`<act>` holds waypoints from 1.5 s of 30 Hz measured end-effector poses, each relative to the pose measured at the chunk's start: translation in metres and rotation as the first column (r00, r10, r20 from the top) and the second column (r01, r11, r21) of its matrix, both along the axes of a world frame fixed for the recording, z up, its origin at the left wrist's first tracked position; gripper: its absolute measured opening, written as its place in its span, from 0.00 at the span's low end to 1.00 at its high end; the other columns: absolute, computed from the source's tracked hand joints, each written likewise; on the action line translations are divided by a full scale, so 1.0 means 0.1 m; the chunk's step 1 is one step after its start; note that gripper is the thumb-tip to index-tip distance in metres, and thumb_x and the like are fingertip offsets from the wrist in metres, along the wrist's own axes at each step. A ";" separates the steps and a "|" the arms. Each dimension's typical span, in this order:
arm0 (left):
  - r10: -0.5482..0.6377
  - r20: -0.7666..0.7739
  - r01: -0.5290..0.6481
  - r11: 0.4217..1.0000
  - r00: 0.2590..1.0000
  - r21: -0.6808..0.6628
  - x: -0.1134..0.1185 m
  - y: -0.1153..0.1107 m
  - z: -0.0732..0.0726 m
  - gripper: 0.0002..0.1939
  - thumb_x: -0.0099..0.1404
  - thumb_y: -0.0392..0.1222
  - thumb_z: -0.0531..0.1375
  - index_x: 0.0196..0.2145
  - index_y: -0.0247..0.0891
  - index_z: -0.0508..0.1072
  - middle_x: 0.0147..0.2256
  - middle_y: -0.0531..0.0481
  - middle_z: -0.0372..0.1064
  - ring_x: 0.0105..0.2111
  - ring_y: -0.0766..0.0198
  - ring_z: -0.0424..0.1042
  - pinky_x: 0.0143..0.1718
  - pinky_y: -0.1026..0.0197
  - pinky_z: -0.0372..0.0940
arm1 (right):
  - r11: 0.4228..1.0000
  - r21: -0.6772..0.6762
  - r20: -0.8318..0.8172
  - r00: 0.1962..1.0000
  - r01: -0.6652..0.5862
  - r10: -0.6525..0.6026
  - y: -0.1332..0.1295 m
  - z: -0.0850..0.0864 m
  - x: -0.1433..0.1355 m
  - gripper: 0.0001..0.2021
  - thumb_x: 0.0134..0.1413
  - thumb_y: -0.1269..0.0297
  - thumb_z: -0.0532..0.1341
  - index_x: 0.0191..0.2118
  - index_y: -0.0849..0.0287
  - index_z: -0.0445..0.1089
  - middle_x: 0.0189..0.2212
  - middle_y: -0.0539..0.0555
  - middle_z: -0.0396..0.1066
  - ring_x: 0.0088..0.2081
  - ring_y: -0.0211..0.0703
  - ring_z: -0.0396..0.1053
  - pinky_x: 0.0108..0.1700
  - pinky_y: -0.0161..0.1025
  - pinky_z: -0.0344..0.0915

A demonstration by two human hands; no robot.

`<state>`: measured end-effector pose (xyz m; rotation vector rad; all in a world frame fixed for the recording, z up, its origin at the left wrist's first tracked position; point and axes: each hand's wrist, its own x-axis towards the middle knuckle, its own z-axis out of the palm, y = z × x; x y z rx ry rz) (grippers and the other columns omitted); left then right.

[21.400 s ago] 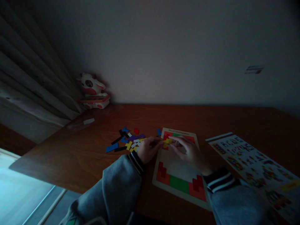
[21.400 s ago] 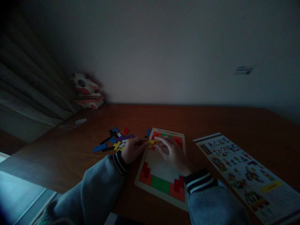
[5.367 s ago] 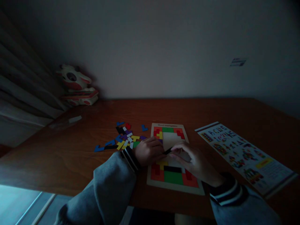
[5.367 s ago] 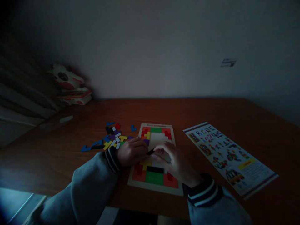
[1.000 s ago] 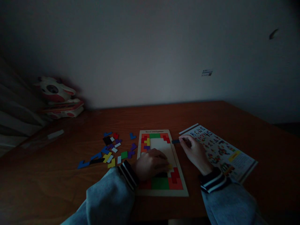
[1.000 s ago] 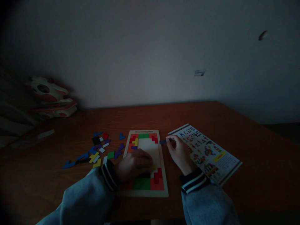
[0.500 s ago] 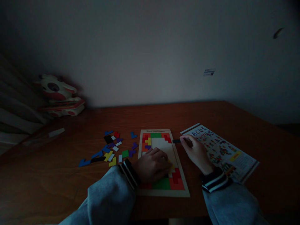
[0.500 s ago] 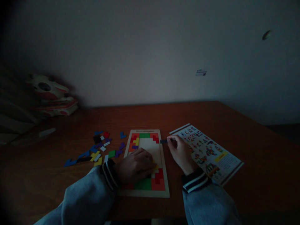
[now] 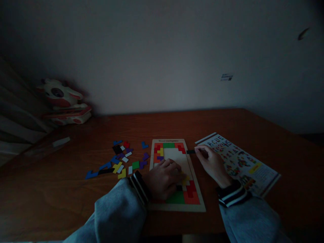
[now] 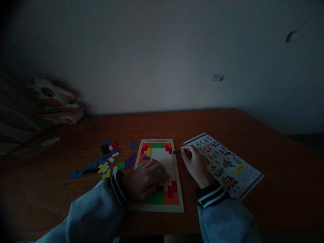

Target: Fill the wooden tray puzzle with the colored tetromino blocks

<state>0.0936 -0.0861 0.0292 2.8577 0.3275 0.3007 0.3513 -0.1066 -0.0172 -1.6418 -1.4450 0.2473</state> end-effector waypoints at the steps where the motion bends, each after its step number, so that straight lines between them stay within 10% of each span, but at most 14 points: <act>1: -0.011 0.003 0.011 1.000 1.000 0.000 0.00 0.00 0.00 0.25 0.64 0.38 0.54 0.58 0.42 0.67 0.51 0.42 0.65 0.50 0.49 0.61 0.51 0.47 0.61 | 1.000 0.001 0.002 1.000 -0.001 0.001 0.00 0.00 0.00 0.14 0.61 0.51 0.55 0.39 0.55 0.71 0.37 0.57 0.78 0.39 0.49 0.76 0.42 0.45 0.70; 45: -0.163 0.048 0.166 0.983 0.985 -0.081 -0.07 0.07 -0.07 0.27 0.56 0.36 0.56 0.54 0.47 0.73 0.56 0.47 0.65 0.55 0.48 0.61 0.56 0.44 0.60 | 1.000 0.002 0.015 1.000 0.000 0.000 0.01 -0.03 0.01 0.15 0.60 0.49 0.56 0.39 0.55 0.71 0.36 0.57 0.78 0.38 0.50 0.76 0.41 0.45 0.71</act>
